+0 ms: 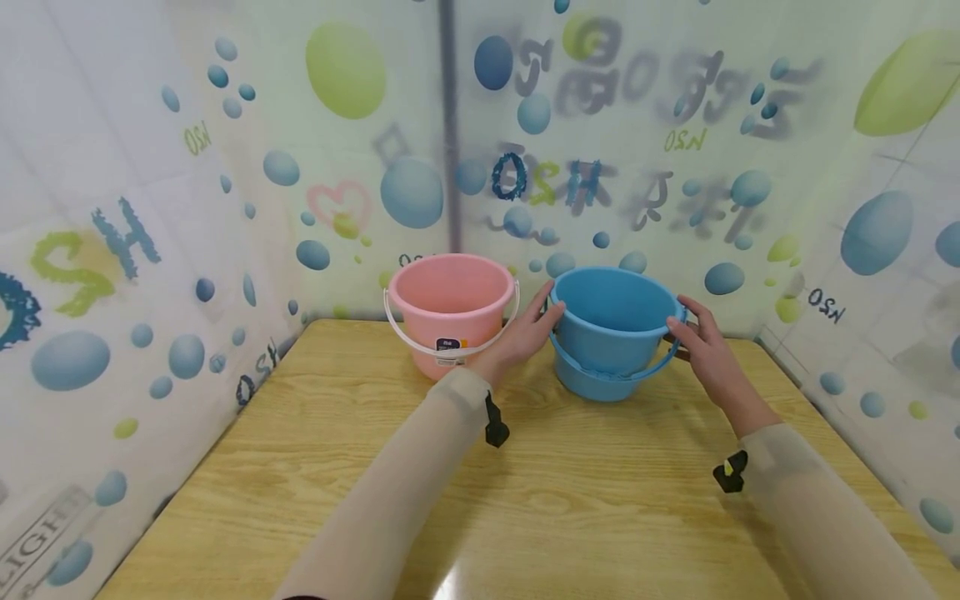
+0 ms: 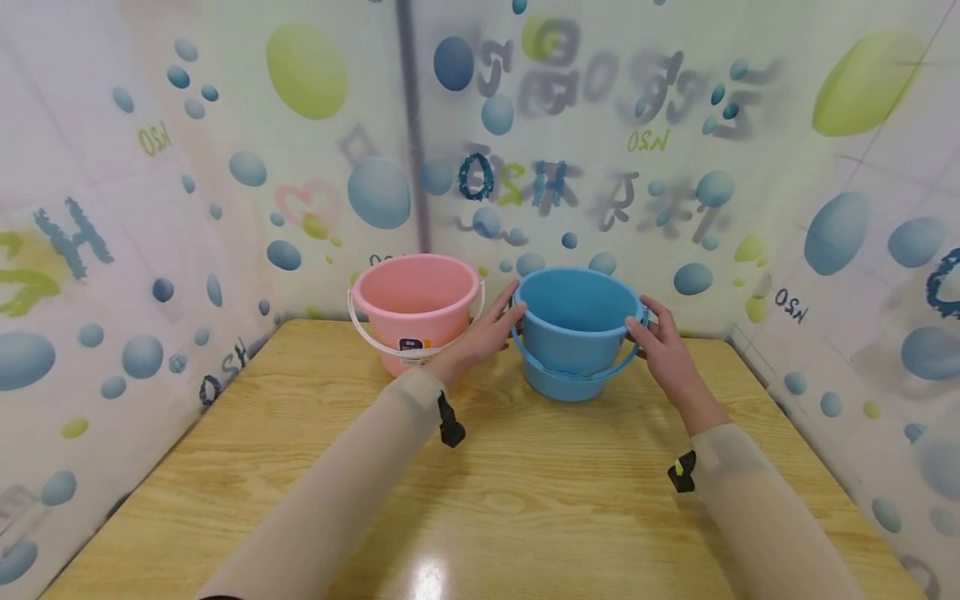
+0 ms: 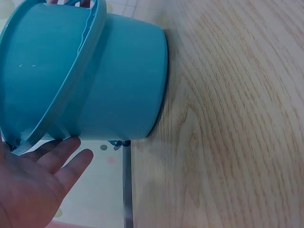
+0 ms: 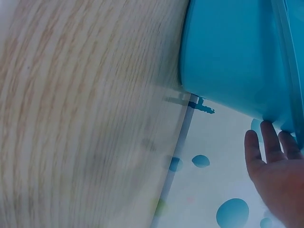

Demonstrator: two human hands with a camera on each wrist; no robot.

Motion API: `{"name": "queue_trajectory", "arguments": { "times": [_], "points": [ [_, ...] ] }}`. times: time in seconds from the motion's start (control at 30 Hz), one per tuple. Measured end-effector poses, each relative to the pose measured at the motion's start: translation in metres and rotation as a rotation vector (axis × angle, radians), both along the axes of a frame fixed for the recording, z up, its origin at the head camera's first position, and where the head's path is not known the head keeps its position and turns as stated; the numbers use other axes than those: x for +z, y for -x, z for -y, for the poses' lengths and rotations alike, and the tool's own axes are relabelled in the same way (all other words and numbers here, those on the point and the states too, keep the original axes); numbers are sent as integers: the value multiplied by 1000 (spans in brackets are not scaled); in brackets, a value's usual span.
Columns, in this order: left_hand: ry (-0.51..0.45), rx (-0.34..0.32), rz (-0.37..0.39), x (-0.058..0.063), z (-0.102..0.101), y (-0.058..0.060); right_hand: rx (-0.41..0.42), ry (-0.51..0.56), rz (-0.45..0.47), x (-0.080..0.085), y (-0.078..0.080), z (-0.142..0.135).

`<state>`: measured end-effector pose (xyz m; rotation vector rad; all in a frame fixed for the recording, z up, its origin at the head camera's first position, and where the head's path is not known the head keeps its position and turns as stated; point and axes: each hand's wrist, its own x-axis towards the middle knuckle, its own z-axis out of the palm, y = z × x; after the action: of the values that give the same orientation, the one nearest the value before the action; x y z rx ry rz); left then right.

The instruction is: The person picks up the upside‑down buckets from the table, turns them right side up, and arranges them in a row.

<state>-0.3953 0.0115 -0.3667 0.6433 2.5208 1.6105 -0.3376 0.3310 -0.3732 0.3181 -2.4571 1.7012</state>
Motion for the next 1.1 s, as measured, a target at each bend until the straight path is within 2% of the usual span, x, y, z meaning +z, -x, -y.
{"name": "queue_trajectory", "arguments": {
  "times": [0.5, 0.77, 0.87, 0.97, 1.1],
  "points": [
    [24, 18, 9, 4, -5, 3, 4, 4, 3, 0, 5, -3],
    [-53, -10, 53, 2, -5, 6, -19, -42, -18, 3, 5, -2],
    [-82, -1, 63, -1, -4, 6, -31, -53, -10, 3, 4, 0],
    [-113, 11, 55, -4, -3, 3, -45, -58, -2, 2, 0, 0],
    [-143, 5, 75, -8, -1, -10, -88, -63, -56, 1, -11, -2]
  ]
}}
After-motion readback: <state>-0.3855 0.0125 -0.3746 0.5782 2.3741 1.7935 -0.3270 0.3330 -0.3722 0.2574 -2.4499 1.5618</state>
